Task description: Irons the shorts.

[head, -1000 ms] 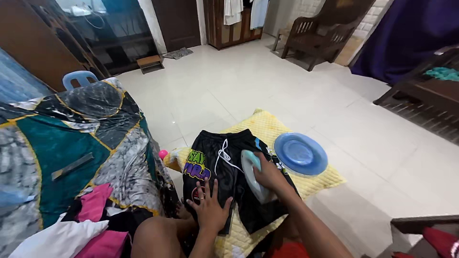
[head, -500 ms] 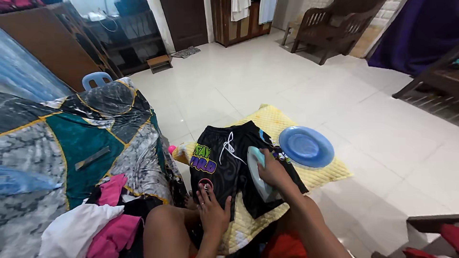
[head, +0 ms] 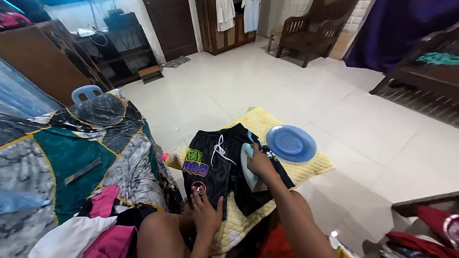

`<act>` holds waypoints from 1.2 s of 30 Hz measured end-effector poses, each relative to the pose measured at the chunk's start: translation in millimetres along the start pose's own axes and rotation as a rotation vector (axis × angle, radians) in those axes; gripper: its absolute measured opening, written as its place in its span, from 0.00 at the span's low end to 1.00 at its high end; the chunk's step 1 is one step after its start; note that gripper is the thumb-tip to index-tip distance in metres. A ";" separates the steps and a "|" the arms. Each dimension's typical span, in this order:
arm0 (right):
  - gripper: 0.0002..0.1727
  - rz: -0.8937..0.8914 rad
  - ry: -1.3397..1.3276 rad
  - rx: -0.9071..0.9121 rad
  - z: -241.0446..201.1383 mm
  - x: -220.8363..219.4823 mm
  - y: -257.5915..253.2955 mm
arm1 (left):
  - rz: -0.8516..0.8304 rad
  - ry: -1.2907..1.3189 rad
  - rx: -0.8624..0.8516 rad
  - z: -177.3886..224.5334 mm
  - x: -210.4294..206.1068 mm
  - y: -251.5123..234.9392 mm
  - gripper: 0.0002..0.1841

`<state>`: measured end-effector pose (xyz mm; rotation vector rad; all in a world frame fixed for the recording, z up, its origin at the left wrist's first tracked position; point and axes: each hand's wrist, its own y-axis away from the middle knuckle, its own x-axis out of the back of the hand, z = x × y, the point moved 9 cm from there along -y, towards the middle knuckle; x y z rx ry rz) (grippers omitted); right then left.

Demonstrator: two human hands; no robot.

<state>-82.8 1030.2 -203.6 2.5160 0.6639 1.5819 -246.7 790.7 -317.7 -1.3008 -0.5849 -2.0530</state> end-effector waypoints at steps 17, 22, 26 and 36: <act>0.40 0.028 0.000 -0.030 6.8 12.0 -7.8 | -0.004 -0.051 0.012 -0.4 -1.9 1.4 0.54; 0.40 0.050 0.003 -0.012 0.9 19.0 -46.8 | 0.014 -0.051 0.012 -0.3 -1.0 2.4 0.54; 0.40 0.050 0.016 -0.016 9.0 13.2 -23.9 | 0.000 -0.051 0.012 0.4 -0.9 2.3 0.55; 0.39 0.011 0.023 -0.081 18.6 4.7 30.2 | -0.086 -0.056 0.036 3.0 0.3 -0.4 0.56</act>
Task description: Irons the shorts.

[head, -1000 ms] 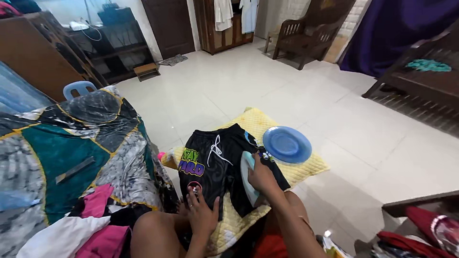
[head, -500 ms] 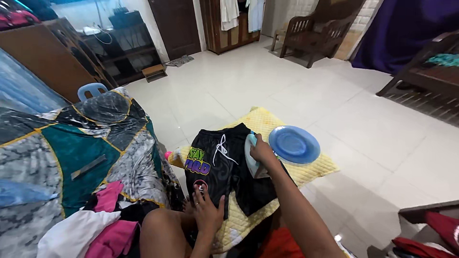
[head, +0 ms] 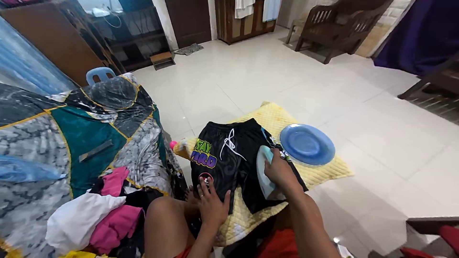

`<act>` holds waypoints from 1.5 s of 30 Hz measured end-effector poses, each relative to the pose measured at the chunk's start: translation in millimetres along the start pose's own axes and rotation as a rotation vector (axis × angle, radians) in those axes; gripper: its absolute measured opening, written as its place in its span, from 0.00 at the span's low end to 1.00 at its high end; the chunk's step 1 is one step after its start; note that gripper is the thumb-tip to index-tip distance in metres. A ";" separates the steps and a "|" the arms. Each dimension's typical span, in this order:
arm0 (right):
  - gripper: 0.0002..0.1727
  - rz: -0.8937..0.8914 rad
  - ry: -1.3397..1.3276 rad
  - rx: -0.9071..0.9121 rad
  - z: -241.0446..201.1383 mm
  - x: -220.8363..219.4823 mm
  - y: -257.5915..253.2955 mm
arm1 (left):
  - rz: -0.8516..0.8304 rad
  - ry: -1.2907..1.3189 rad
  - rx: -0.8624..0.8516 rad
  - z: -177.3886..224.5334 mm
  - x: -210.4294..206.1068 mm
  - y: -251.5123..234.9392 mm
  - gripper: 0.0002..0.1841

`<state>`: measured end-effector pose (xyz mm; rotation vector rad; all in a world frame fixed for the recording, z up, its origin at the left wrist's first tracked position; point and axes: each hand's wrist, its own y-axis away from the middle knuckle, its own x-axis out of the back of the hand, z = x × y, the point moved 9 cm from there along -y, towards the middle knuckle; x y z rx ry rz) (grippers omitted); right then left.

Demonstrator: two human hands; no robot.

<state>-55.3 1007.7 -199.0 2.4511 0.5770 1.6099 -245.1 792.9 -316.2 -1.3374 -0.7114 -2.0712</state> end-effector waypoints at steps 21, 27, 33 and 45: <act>0.38 0.005 0.048 -0.013 23.7 -3.1 24.0 | 0.152 -0.058 -0.105 23.1 16.2 9.8 0.45; 0.38 0.000 0.112 -0.003 49.9 -9.4 89.6 | 0.032 0.102 -0.768 127.8 9.1 45.8 0.27; 0.36 0.023 -0.090 0.076 92.7 7.3 94.7 | -0.143 -0.109 -0.960 155.6 -4.2 30.5 0.14; 0.36 -0.038 -0.070 0.124 28.2 19.4 40.0 | -0.149 -0.143 -0.874 159.4 13.0 35.7 0.26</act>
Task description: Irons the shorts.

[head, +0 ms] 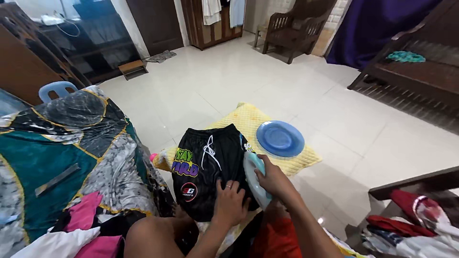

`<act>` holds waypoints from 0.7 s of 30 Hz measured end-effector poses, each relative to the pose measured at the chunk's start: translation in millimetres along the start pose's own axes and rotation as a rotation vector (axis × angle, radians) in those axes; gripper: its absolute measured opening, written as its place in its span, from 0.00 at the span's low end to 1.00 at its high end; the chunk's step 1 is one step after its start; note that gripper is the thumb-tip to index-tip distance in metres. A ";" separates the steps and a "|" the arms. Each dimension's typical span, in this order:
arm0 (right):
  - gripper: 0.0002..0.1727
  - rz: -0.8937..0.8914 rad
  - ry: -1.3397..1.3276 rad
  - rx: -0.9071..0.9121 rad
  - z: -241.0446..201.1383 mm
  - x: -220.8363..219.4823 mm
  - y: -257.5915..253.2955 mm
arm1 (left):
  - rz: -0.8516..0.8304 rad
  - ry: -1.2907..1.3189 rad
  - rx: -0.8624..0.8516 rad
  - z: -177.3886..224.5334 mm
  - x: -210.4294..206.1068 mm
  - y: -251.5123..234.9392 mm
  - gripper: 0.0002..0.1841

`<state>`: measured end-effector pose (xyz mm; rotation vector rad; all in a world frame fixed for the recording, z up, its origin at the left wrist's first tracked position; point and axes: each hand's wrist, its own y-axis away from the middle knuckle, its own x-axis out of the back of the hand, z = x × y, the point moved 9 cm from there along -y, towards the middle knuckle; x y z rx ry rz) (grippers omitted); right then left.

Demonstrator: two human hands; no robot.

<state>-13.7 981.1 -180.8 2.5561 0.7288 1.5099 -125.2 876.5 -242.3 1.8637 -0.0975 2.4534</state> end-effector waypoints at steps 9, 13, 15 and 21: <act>0.36 0.042 0.050 -0.054 -22.7 10.7 -111.4 | 0.057 -0.027 0.123 13.0 -62.7 21.7 0.40; 0.37 0.063 0.082 -0.066 -26.2 19.3 -137.3 | 0.071 -0.036 0.110 11.2 -61.4 24.3 0.40; 0.37 0.068 0.080 -0.069 -22.6 14.4 -128.4 | 0.105 -0.020 0.106 10.9 -60.1 26.2 0.40; 0.37 0.110 0.056 -0.080 0.8 -3.2 -54.8 | 0.139 0.024 0.087 10.8 -58.6 29.4 0.39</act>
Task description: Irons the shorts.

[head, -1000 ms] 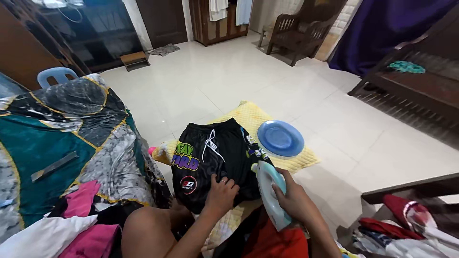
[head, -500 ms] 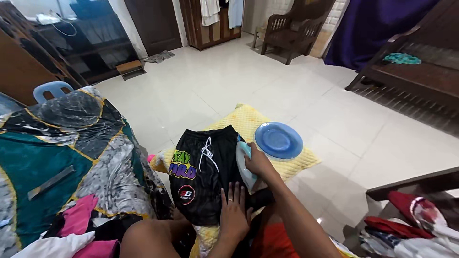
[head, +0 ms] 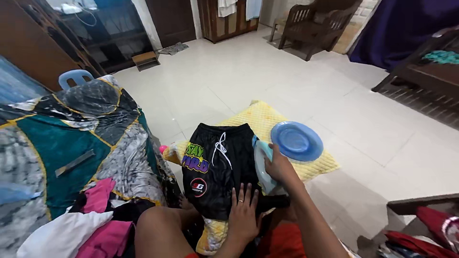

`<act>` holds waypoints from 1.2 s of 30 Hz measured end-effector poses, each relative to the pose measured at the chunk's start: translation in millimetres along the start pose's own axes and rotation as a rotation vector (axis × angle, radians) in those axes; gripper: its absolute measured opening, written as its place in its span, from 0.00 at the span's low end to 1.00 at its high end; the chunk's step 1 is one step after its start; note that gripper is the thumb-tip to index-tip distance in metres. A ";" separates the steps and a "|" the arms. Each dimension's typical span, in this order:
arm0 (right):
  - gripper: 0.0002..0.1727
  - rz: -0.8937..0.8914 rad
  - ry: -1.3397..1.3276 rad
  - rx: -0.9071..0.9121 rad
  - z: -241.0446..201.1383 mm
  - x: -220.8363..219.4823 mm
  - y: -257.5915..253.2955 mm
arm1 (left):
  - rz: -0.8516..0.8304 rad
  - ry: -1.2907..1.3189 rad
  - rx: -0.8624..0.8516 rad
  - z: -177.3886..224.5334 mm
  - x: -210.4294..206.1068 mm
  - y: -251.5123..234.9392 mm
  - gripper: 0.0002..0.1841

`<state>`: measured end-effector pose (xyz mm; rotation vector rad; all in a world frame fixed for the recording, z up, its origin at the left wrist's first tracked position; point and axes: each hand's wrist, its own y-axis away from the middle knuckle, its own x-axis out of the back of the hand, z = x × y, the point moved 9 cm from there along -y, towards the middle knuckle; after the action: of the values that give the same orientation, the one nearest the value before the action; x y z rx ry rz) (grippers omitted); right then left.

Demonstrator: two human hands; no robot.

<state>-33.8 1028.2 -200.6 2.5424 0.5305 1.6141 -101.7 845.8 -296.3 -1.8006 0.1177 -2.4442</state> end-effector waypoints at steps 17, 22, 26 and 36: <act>0.38 -0.057 0.001 0.026 -24.8 19.9 -96.0 | -0.027 -0.036 0.002 0.8 2.5 -4.0 0.38; 0.39 -0.041 -0.003 0.052 -19.3 8.6 -60.0 | 0.035 -0.036 0.010 0.4 2.9 -1.5 0.43; 0.38 -0.144 -0.036 0.093 -21.8 -3.9 5.5 | 0.063 -0.018 -0.003 -0.7 2.7 0.0 0.45; 0.39 -0.137 -0.016 0.160 -73.7 -15.8 -63.3 | 0.324 0.110 -0.058 -6.6 17.4 9.2 0.15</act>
<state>-120.9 1073.9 -197.8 2.5604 0.8451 1.5620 -112.8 834.5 -282.9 -1.5250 0.4547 -2.3255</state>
